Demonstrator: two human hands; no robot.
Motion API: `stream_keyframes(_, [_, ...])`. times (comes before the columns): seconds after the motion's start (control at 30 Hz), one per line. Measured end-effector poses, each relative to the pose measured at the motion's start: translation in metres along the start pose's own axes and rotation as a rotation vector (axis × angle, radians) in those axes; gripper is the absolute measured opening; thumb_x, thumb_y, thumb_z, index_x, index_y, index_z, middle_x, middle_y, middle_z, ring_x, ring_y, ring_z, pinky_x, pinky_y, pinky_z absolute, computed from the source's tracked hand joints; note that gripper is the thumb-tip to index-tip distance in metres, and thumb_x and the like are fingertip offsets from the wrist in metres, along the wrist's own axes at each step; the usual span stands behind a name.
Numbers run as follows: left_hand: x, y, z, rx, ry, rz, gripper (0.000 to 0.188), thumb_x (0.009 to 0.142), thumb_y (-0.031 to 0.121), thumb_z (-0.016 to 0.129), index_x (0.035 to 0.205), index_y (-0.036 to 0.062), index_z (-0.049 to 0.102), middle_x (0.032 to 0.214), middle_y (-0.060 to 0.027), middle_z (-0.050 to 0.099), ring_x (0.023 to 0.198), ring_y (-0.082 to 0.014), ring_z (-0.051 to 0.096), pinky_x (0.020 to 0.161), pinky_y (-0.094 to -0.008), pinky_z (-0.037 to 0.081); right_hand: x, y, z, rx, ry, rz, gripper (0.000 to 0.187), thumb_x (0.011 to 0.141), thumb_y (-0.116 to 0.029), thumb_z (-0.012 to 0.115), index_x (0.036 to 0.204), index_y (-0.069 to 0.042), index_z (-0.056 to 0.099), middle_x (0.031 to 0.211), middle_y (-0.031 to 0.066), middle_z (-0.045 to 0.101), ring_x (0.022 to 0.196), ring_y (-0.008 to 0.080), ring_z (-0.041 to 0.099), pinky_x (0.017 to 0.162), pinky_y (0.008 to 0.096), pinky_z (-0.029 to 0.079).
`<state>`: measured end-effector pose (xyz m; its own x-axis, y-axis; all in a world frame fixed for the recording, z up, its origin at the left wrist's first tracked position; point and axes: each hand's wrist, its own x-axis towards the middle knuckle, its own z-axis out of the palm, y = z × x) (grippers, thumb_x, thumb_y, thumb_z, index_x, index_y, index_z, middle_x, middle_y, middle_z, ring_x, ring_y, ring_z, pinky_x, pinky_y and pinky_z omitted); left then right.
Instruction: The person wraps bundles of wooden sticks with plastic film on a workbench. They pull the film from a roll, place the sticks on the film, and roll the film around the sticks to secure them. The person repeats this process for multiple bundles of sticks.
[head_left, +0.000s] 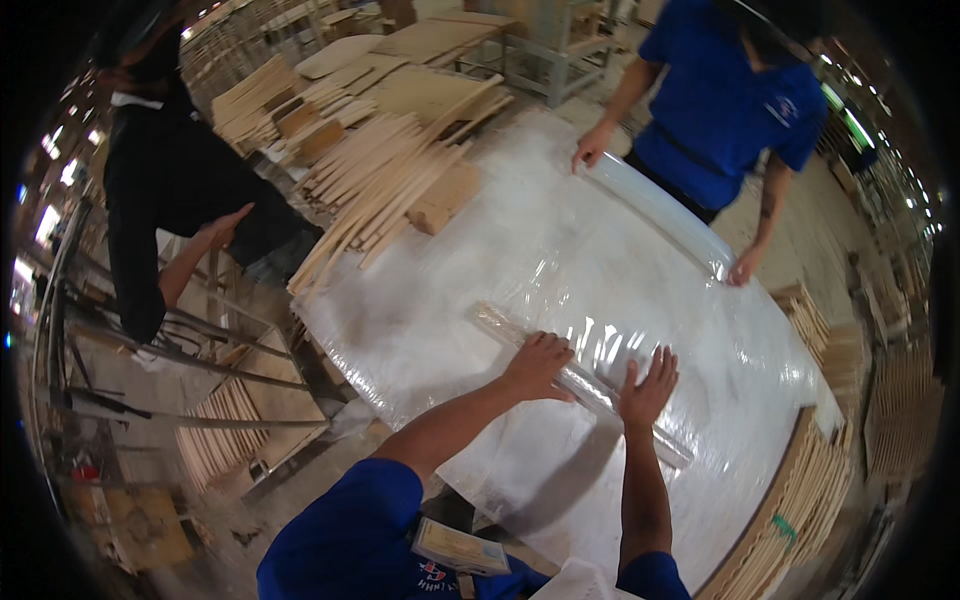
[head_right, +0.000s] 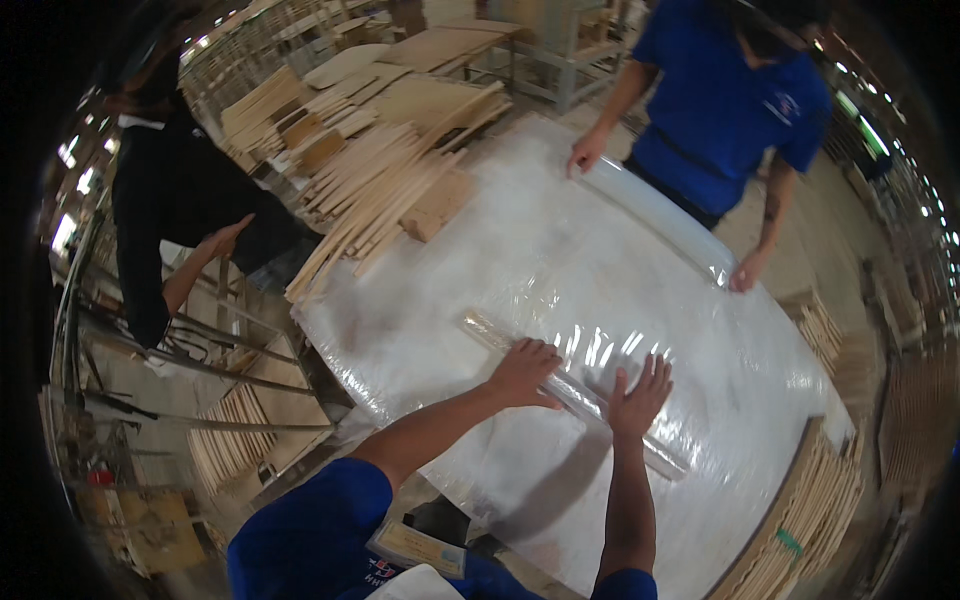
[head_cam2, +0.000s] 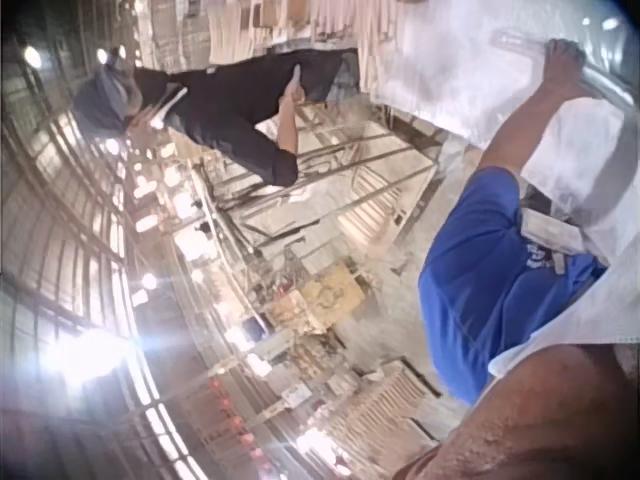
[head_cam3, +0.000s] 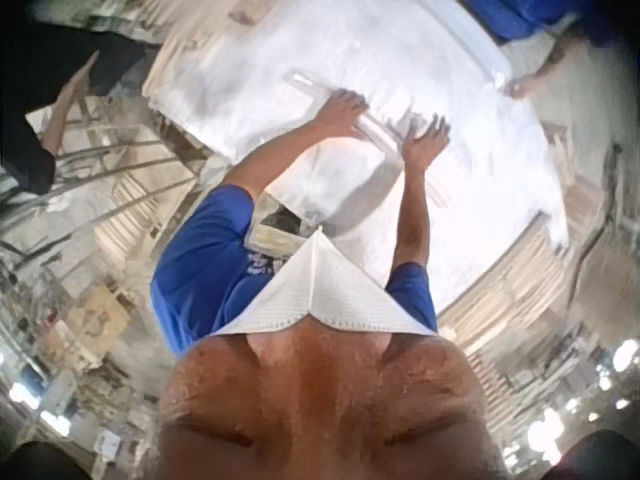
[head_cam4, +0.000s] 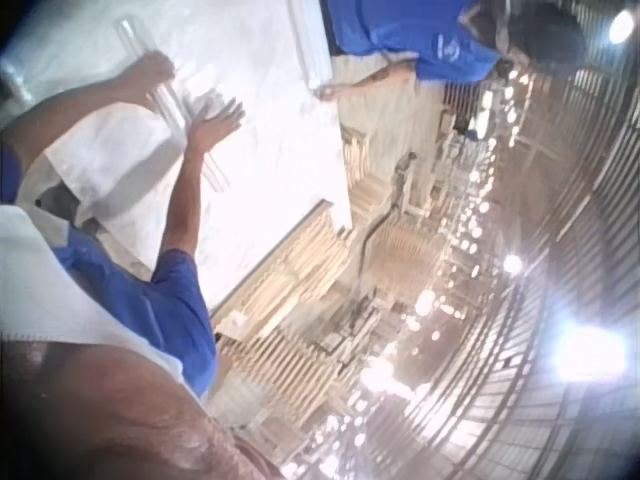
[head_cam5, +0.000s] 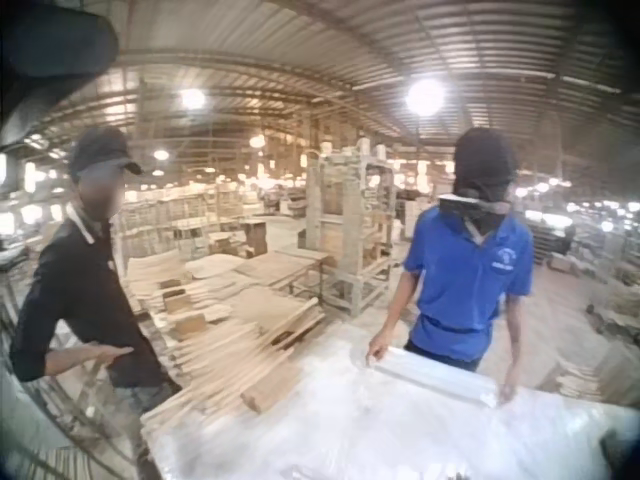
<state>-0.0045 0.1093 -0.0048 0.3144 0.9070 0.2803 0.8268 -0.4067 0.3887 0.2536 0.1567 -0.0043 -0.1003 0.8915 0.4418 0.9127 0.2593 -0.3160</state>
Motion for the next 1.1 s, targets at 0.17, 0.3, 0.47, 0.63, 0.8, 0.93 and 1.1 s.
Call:
stream_keyframes(0.17, [0.017, -0.001, 0.0, 0.091, -0.223, -0.048, 0.09, 0.07, 0.076, 0.081, 0.124, 0.0061, 0.069, 0.13, -0.0105, 0.067, 0.127, -0.0297, 0.059, 0.108, -0.0443, 0.045, -0.013, 0.008, -0.009, 0.127, 0.058, -0.032, 0.035, 0.105, -0.034, 0.068, 0.11, 0.001, 0.069, 0.101, 0.0206, 0.068, 0.098, 0.0451, 0.063, 0.087, 0.0572, 0.049])
stream_keyframes(0.3, [-0.013, -0.005, -0.005, 0.096, -0.137, -0.03, 0.088, 0.065, 0.072, 0.085, 0.122, 0.0069, 0.069, 0.121, -0.0083, 0.067, 0.122, -0.0259, 0.062, 0.104, -0.0424, 0.047, -0.091, -0.017, -0.027, 0.044, -0.058, -0.191, 0.063, 0.095, -0.061, 0.072, 0.114, -0.001, 0.066, 0.111, 0.0224, 0.065, 0.108, 0.0458, 0.061, 0.093, 0.0579, 0.049])
stream_keyframes(0.47, [-0.102, 0.018, -0.017, 0.055, -0.219, -0.052, 0.088, 0.066, 0.079, 0.08, 0.117, 0.0077, 0.07, 0.114, -0.0068, 0.068, 0.115, -0.027, 0.064, 0.1, -0.0422, 0.048, -0.161, -0.046, -0.06, 0.072, -0.207, -0.144, 0.072, 0.092, -0.073, 0.069, 0.108, -0.003, 0.064, 0.107, 0.0224, 0.064, 0.105, 0.0465, 0.062, 0.091, 0.056, 0.049])
stream_keyframes(0.63, [-0.133, 0.028, -0.044, 0.044, -0.263, -0.081, 0.088, 0.064, 0.078, 0.081, 0.115, 0.0082, 0.069, 0.114, -0.0075, 0.065, 0.119, -0.0292, 0.061, 0.103, -0.042, 0.046, -0.242, -0.078, -0.088, 0.088, -0.275, -0.166, 0.079, 0.101, -0.06, 0.065, 0.151, -0.002, 0.049, 0.149, 0.0296, 0.053, 0.144, 0.0512, 0.046, 0.12, 0.07, 0.03])
stream_keyframes(0.8, [-0.113, 0.026, -0.038, 0.095, 0.126, -0.111, 0.082, 0.071, 0.076, 0.08, 0.116, 0.0086, 0.067, 0.123, -0.009, 0.062, 0.123, -0.0319, 0.057, 0.109, -0.048, 0.043, -0.212, -0.068, -0.062, -0.008, -0.282, -0.179, 0.093, 0.103, -0.064, 0.057, 0.167, -0.001, 0.034, 0.172, 0.0303, 0.033, 0.162, 0.0528, 0.022, 0.129, 0.0708, 0.013])
stream_keyframes(0.93, [-0.086, 0.034, -0.011, 0.091, 0.266, -0.031, 0.089, 0.078, 0.074, 0.076, 0.139, 0.0093, 0.065, 0.14, -0.01, 0.061, 0.14, -0.0329, 0.051, 0.124, -0.0486, 0.035, -0.106, -0.034, -0.026, -0.171, -0.275, -0.051, 0.087, 0.106, -0.065, 0.05, 0.167, -0.005, 0.037, 0.175, 0.0248, 0.03, 0.163, 0.0508, 0.022, 0.129, 0.0712, 0.015])
stream_keyframes(1.1, [-0.018, 0.012, -0.013, 0.095, -0.094, -0.068, 0.116, 0.056, 0.08, 0.086, 0.144, 0.0081, 0.063, 0.143, -0.0118, 0.061, 0.14, -0.0301, 0.051, 0.123, -0.0454, 0.035, -0.022, -0.008, -0.007, -0.072, -0.153, 0.01, 0.074, 0.108, -0.055, 0.055, 0.161, -0.004, 0.046, 0.166, 0.0263, 0.043, 0.157, 0.0492, 0.032, 0.126, 0.066, 0.028])
